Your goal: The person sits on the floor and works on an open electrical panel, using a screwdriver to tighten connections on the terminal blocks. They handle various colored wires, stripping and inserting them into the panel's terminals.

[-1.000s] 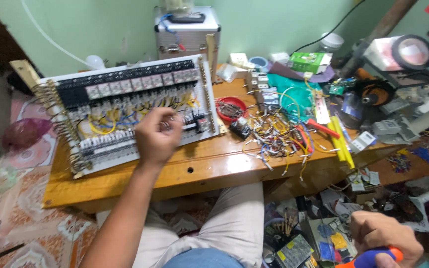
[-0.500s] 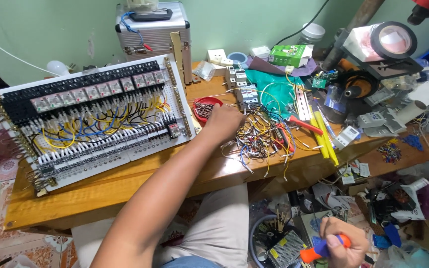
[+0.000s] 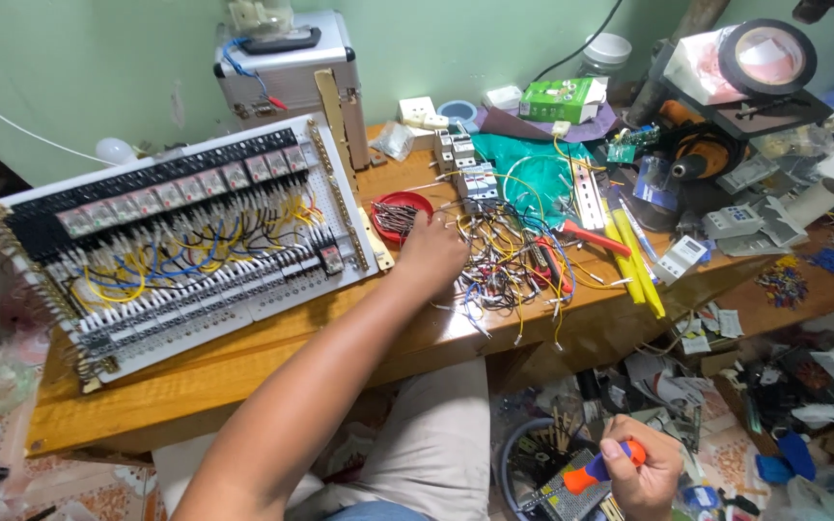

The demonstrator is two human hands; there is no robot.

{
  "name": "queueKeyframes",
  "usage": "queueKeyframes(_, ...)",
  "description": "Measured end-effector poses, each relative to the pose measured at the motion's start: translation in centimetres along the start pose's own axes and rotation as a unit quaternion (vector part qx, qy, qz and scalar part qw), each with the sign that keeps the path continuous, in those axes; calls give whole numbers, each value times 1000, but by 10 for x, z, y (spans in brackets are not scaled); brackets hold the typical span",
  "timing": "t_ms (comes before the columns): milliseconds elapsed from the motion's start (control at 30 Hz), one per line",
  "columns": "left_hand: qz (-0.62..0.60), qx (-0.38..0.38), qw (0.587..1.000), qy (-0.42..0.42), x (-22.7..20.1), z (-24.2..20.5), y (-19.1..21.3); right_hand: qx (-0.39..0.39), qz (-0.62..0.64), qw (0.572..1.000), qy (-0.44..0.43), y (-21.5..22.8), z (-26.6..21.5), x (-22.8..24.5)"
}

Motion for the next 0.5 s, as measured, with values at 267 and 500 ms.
queueKeyframes(267, -13, -6, 1000, 12, -9, -17, -5, -18, -38, 999, -7, -21, -1, 1)
queueKeyframes(500, -30, -56, 998, 5, -13, -21, -15, 1, -124, 989, -80, -13, -10, -19)
Point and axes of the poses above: each hand's wrist, its own z-axis towards the middle knuckle, its own y-axis out of the back of the hand, x = y × z, the point moved 4 cm from there along z, towards the middle knuckle, and after that the axes turned 14 degrees about z, right-handed, at the moved point
